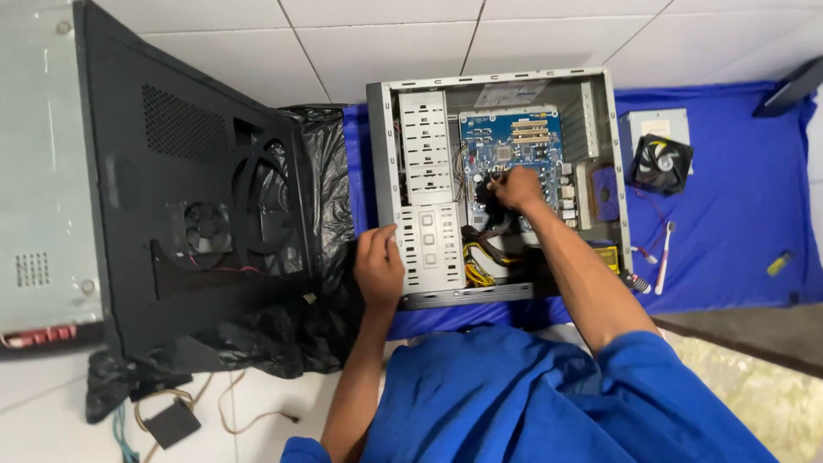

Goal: Repairing a computer by removing the power supply and disconnecting internal cables.

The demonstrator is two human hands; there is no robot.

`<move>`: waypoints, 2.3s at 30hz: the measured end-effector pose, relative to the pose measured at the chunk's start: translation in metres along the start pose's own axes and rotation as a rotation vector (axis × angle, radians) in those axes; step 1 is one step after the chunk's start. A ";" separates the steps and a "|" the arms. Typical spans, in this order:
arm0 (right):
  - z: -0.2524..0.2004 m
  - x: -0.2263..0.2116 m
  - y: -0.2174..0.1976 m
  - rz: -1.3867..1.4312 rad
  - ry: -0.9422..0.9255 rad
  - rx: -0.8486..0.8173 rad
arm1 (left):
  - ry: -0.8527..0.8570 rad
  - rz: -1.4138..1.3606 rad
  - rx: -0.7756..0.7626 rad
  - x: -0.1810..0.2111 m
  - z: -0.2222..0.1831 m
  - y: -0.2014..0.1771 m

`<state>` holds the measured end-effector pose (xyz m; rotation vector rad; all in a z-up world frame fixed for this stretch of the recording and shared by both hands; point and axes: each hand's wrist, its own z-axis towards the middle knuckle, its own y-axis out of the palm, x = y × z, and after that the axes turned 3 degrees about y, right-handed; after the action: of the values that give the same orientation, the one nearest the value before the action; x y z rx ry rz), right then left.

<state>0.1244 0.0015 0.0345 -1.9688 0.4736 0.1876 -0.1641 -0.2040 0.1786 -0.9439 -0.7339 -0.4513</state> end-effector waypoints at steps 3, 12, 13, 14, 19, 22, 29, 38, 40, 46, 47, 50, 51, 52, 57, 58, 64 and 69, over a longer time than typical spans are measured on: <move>0.006 -0.008 0.015 -0.103 0.057 -0.003 | 0.077 0.091 0.075 0.001 0.007 0.003; 0.010 -0.061 0.004 -0.167 0.065 -0.109 | 0.086 0.007 0.052 -0.004 0.019 0.002; 0.014 -0.063 0.005 -0.205 0.059 -0.128 | 0.084 0.022 0.048 -0.007 0.020 0.004; 0.014 -0.062 0.008 -0.243 0.056 -0.153 | 0.079 0.038 0.037 -0.008 0.016 0.004; 0.031 -0.055 0.039 -0.231 0.085 -0.191 | 0.068 0.045 0.044 -0.003 0.022 0.005; 0.021 -0.055 0.059 -0.220 0.047 -0.214 | 0.070 0.066 0.045 -0.002 0.024 0.006; -0.045 -0.067 0.001 -0.112 0.096 -0.247 | 0.074 0.073 0.043 0.000 0.026 0.006; -0.004 -0.070 -0.014 -0.226 0.081 -0.220 | 0.093 0.039 0.061 -0.001 0.026 0.009; 0.005 -0.058 0.001 -0.212 0.064 -0.220 | 0.101 0.029 0.065 0.002 0.027 0.006; 0.003 -0.071 0.003 -0.215 0.077 -0.230 | 0.114 0.056 0.075 0.000 0.023 0.006; -0.001 -0.077 -0.002 -0.203 0.096 -0.220 | 0.115 0.064 0.075 -0.002 0.023 0.008; 0.005 -0.075 0.004 -0.180 0.088 -0.189 | 0.123 0.080 0.093 0.000 0.023 0.008; 0.002 -0.071 0.006 -0.179 0.089 -0.191 | 0.123 0.081 0.091 0.001 0.021 0.010; 0.002 -0.070 0.007 -0.177 0.092 -0.179 | 0.175 0.166 0.059 0.002 0.022 0.013; -0.016 -0.067 -0.009 -0.017 0.140 -0.194 | -0.012 -0.102 -0.405 0.055 0.044 0.057; -0.030 -0.073 -0.023 0.088 0.156 -0.177 | 0.004 -0.166 -0.426 0.072 0.052 0.073; -0.085 -0.057 -0.073 0.751 0.181 -0.265 | -0.123 0.079 -0.713 -0.006 0.004 0.260; -0.114 0.012 -0.098 0.772 -0.196 -0.092 | -0.377 0.173 -0.708 -0.003 0.034 0.253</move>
<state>0.1665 -0.0676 0.1615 -1.7406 1.0894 0.8890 -0.0169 -0.0423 0.0470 -1.7772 -0.8359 -0.3877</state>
